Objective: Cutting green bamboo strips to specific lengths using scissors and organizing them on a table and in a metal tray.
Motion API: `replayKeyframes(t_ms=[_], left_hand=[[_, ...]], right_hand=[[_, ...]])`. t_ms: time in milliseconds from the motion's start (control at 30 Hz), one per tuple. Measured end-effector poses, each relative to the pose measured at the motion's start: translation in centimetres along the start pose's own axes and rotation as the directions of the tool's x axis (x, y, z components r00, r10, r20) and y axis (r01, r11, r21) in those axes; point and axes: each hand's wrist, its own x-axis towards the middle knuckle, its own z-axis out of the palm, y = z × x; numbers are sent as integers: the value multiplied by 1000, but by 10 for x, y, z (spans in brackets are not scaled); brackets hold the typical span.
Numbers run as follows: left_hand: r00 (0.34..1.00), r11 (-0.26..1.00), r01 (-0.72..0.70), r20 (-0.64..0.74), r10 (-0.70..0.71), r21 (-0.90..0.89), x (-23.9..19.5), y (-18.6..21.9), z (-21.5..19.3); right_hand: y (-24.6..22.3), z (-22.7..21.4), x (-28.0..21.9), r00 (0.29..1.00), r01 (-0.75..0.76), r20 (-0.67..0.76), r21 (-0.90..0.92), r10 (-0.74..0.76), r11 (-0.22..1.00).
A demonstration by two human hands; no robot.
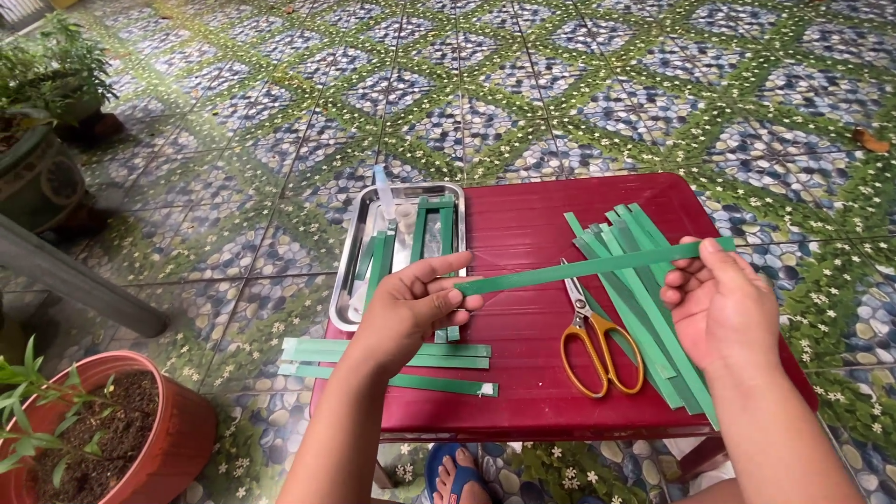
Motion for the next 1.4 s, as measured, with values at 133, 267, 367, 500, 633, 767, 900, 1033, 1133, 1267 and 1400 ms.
replayKeyframes(t_ms=[133,267,367,500,633,767,900,1033,1133,1267,1400], left_hand=[[997,998,-62,41,62,-7,-4,2,-1],[1000,999,-9,9,9,38,-3,4,-2],[1000,1000,-1,1,1,18,-1,1,-2],[999,999,-7,-30,9,53,0,0,-3],[998,999,-27,-55,28,19,2,-3,-2],[993,1000,-29,-117,28,-8,6,-9,-5],[986,999,0,-168,-6,-33,7,-8,-6],[977,998,9,-211,-22,-62,7,-6,-3],[970,997,-31,-243,14,-65,7,-5,-4],[923,990,-81,-385,31,-113,13,-9,-11],[891,993,-117,-443,103,-3,15,-12,-21]], right_hand=[[-2,3,-3,1000,1,-12,-8,-1,1000],[0,1,-2,1000,9,23,13,-9,1000],[0,1,-3,999,11,34,13,-11,1000],[-2,5,-5,1000,14,-9,26,-14,1000],[-2,5,-6,1000,14,3,27,-14,1000],[-1,7,-8,999,32,22,6,-32,999],[0,8,-10,999,39,31,10,-39,999],[2,8,-11,999,38,29,0,-38,999],[4,9,-12,997,45,58,-6,-45,999],[6,14,-20,992,66,109,-63,-59,996],[28,8,-14,975,146,177,-65,-133,987]])
